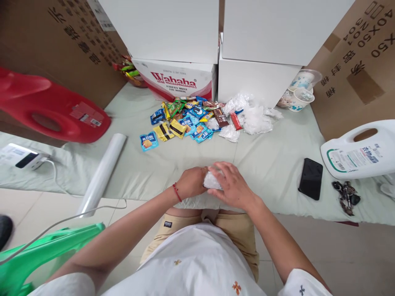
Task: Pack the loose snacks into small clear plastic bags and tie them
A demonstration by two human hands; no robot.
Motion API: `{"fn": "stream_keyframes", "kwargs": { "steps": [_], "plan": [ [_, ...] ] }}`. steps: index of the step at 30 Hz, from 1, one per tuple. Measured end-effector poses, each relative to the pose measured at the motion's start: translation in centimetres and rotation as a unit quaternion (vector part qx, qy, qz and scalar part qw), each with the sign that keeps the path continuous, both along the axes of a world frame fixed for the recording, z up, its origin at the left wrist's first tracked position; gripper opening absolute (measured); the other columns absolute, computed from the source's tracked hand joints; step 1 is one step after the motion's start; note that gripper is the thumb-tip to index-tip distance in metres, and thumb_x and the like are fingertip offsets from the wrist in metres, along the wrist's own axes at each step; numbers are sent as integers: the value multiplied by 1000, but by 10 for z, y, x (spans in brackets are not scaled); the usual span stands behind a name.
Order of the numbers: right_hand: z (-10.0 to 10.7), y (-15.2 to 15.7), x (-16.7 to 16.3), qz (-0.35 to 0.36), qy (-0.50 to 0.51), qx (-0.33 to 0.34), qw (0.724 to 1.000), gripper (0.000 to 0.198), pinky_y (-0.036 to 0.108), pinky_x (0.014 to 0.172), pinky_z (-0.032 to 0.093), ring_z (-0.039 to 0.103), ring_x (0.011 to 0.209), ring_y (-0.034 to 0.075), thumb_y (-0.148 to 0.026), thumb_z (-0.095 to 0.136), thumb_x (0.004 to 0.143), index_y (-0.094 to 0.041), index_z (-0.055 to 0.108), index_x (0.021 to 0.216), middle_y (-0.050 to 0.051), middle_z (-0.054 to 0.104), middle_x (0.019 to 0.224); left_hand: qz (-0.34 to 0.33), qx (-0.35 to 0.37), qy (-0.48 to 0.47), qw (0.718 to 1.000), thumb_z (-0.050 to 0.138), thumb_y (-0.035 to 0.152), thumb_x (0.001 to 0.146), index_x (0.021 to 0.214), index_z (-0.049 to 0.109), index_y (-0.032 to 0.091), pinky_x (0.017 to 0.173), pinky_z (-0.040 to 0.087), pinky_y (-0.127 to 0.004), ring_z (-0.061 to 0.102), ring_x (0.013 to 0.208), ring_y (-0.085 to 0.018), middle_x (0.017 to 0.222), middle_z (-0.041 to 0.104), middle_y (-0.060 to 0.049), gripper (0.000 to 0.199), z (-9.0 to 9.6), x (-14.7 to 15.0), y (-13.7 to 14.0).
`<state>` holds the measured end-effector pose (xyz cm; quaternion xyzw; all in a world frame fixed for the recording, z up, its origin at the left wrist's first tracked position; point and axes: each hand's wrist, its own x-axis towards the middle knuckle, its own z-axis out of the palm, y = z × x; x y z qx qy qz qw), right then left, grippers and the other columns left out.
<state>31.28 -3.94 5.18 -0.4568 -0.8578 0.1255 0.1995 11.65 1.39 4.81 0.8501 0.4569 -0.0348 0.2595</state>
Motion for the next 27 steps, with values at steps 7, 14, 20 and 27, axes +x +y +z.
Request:
{"fn": "stream_keyframes", "kwargs": {
  "steps": [7, 14, 20, 27],
  "plan": [
    [-27, -7, 2, 63, -20, -21, 998, 51, 44, 100, 54, 62, 121, 26, -10, 43, 98, -19, 49, 148, 15, 63, 141, -19, -194, -161, 968, 84, 36, 63, 110, 74, 20, 78, 53, -35, 72, 93, -31, 103, 77, -10, 51, 8, -21, 17],
    [-8, -14, -7, -159, 345, -280, 882, 39, 36, 77, 58, 72, 86, 23, -50, 48, 102, -22, 60, 126, 6, 76, 101, 231, -359, -594, 682, 68, 61, 87, 132, 64, 24, 104, 48, -39, 55, 135, -27, 143, 62, -12, 58, 13, -49, 17],
    [-18, -13, -51, -227, 400, -311, 832, 44, 29, 56, 47, 63, 62, 19, -66, 51, 95, -23, 58, 93, 1, 69, 73, 309, -450, -628, 554, 89, 35, 68, 114, 73, 15, 88, 56, -40, 72, 99, -28, 110, 77, -12, 52, -8, 2, -20],
    [-23, -17, -31, -193, 394, -306, 845, 45, 30, 70, 51, 65, 80, 20, -64, 47, 98, -22, 61, 102, 3, 71, 89, 343, -445, -637, 529, 90, 16, 62, 105, 76, 13, 82, 55, -34, 72, 85, -21, 103, 79, -9, 45, -4, 5, -12]
  ]
}}
